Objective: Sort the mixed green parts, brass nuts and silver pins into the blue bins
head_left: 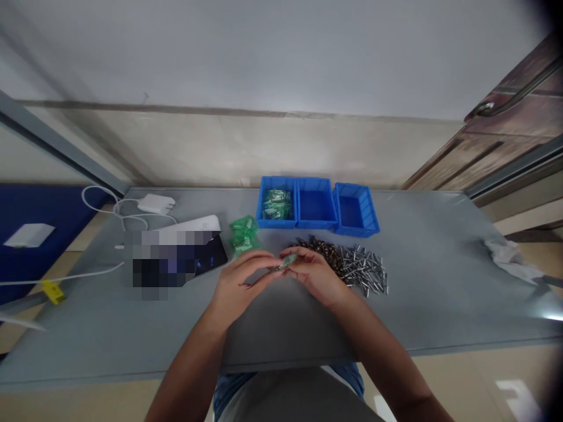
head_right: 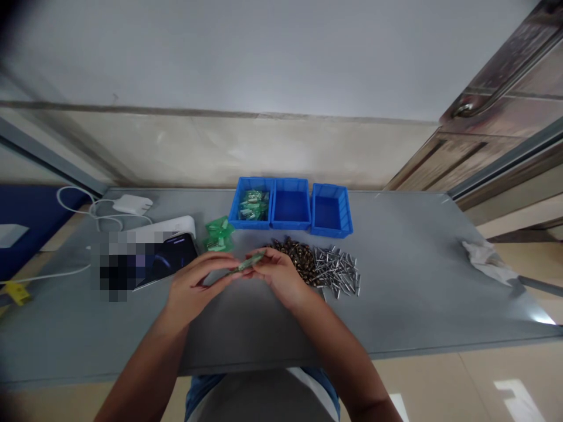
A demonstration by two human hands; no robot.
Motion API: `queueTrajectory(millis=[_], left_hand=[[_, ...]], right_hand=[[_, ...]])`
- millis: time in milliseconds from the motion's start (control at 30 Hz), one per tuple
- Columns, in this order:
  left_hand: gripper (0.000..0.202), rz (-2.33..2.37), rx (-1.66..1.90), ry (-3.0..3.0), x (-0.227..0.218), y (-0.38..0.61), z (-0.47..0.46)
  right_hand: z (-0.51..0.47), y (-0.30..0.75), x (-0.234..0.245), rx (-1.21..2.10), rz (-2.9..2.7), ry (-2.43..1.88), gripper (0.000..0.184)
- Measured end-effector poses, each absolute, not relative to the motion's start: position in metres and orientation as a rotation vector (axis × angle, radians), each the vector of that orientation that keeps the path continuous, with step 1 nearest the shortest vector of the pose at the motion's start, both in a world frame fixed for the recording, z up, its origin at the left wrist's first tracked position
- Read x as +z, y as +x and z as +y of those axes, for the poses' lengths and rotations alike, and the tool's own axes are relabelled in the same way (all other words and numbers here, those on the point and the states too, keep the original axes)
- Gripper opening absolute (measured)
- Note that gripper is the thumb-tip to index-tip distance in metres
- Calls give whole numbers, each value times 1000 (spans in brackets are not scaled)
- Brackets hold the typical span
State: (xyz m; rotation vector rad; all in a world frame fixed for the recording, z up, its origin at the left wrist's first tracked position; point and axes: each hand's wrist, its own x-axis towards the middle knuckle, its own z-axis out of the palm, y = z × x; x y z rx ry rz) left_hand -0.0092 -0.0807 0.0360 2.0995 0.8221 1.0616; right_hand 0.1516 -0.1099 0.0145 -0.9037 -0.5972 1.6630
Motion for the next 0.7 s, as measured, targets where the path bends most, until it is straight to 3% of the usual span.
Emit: queueTrajectory(millis=[100, 200, 267, 400, 533, 700], left_hand=[[27, 948, 1097, 1825, 31, -9, -77], [45, 899, 1042, 1556, 28, -8, -71], [46, 840, 955, 1454, 27, -6, -69], [32, 848, 792, 1403, 28, -7, -69], [29, 848, 737, 1445, 32, -9, -73], [26, 851, 815, 1614, 30, -10, -77]], right_hand=[[-114, 151, 20, 1476, -746, -1017, 20], [-122, 149, 30, 1236, -921, -1154, 46], [-126, 149, 37, 1078, -1099, -1201, 57], [-129, 151, 39, 871, -1415, -1221, 46], [-125, 154, 32, 769, -1344, -1339, 28], [-116, 156, 25, 1101, -1057, -1382, 21]])
